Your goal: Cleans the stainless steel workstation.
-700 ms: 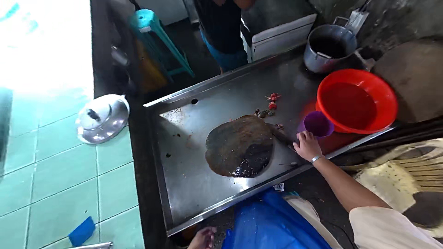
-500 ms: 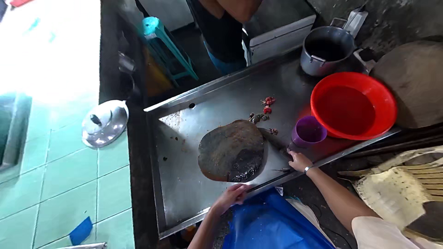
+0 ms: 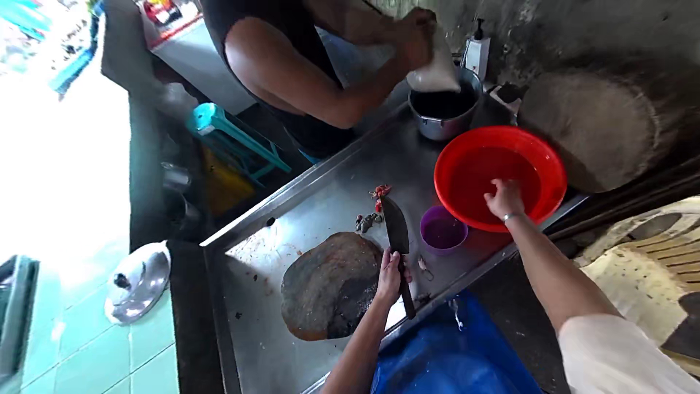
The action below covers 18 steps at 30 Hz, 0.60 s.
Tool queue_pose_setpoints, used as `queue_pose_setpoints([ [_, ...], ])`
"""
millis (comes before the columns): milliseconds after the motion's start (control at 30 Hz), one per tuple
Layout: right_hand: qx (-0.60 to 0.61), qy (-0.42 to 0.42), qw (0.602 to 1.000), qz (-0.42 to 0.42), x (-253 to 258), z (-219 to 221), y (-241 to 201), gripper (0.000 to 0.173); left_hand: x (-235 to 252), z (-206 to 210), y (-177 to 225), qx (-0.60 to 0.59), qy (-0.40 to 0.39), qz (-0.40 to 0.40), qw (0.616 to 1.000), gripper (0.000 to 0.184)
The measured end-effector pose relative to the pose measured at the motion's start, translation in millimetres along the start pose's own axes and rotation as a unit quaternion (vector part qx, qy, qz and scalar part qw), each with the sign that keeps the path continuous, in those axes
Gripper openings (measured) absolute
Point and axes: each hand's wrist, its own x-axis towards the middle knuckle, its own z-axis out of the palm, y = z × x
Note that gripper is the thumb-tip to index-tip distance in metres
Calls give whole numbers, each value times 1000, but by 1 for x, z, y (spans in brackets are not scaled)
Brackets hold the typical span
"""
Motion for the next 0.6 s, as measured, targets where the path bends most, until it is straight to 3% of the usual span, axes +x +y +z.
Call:
queue_pose_setpoints([
  [67, -30, -48, 989, 139, 27, 6, 25, 53, 1, 10, 16, 40, -32, -8, 999, 47],
  [133, -14, -181, 964, 195, 35, 29, 34, 40, 4, 22, 32, 101, -57, -14, 993, 57],
  [200, 224, -173, 939, 193, 28, 52, 29, 36, 10, 37, 45, 173, -77, -22, 982, 63],
  [233, 412, -136, 883, 176, 15, 57, 12, 32, 13, 43, 49, 206, -87, -24, 974, 64],
  [267, 585, -134, 788, 138, -3, 51, -14, 25, 16, 50, 53, 240, -96, -22, 966, 64],
  [300, 676, -136, 721, 76, -23, 45, -43, 23, 20, 56, 56, 274, -106, -15, 956, 65],
  [333, 688, -116, 716, 3, -44, 41, -71, 27, 22, 62, 60, 310, -118, -7, 943, 68],
  [367, 648, -91, 750, -95, -64, 42, -95, 34, 22, 68, 63, 341, -130, -1, 931, 71],
  [467, 345, -52, 860, -373, -90, 60, -132, 58, 12, 77, 66, 393, -157, 13, 906, 65],
  [533, 179, 6, 888, -424, -79, 66, -131, 65, 6, 69, 67, 408, -195, 24, 892, 70],
  [600, 112, 56, 911, -392, -58, 66, -117, 74, -3, 58, 66, 406, -222, 14, 886, 85],
])
